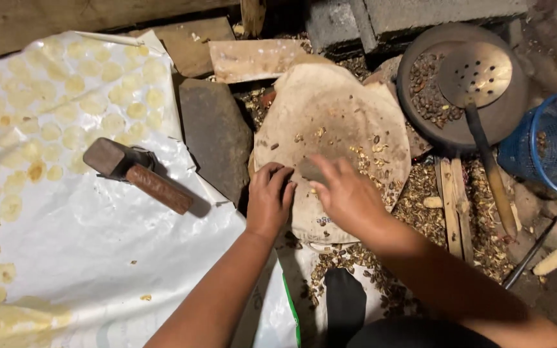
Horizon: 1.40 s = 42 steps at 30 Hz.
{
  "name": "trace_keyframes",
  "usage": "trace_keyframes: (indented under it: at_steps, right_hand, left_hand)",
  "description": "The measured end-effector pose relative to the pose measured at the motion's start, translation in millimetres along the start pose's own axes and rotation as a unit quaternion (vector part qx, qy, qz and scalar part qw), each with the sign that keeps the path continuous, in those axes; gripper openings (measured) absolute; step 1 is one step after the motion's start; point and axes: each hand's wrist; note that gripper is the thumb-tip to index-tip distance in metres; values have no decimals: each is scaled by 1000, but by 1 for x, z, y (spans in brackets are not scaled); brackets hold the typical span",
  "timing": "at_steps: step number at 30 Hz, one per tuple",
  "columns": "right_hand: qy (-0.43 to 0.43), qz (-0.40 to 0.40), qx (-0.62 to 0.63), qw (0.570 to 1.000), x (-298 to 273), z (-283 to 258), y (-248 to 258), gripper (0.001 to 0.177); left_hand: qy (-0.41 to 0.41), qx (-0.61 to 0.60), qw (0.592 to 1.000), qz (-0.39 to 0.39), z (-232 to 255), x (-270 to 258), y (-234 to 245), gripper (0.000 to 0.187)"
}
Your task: Flattening dough circles with a mallet and cracking nuts with a stone.
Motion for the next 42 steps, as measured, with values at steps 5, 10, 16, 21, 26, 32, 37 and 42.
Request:
trace_keyframes:
  at_steps: [5, 10, 16, 21, 26, 32, 37, 42]
  right_hand:
    - [77, 19, -10, 997, 7, 3, -15, 46]
    - [-74, -35, 115, 990, 12, -1, -2, 51]
    - [-64, -28, 23, 997, 20, 1, -15, 51]
    - [28, 69, -72, 995, -7, 10, -42, 51]
    - [-66, -27, -1, 997, 7, -2, -9, 52]
    - [75, 5, -33, 997, 9, -15, -23, 47]
    - [-31, -51, 54, 997, 29, 7, -22, 54]
    - [-66, -105, 39, 991, 30, -18, 3, 54]
  left_hand:
    - [-9, -36, 999, 2, -6, -4, 7, 19]
    - [2, -71, 997, 2, -6, -8, 9, 14]
    - [37, -53, 997, 38, 6, -2, 3, 8]
    - [73, 9, 996, 41, 23, -2, 3, 16]
    - [84, 16, 996, 39, 3, -16, 14, 25]
    - [93, -28, 995, 25, -8, -16, 17, 10]
    - [75, 4, 996, 44, -6, -6, 7, 13]
    - [66, 11, 997, 32, -8, -11, 8, 16]
Point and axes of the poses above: each hand's wrist, its own x-axis towards the middle knuckle, its own y-axis out of the back of the hand, z = x × y, and after that the axes turned 10 degrees about x, right-handed
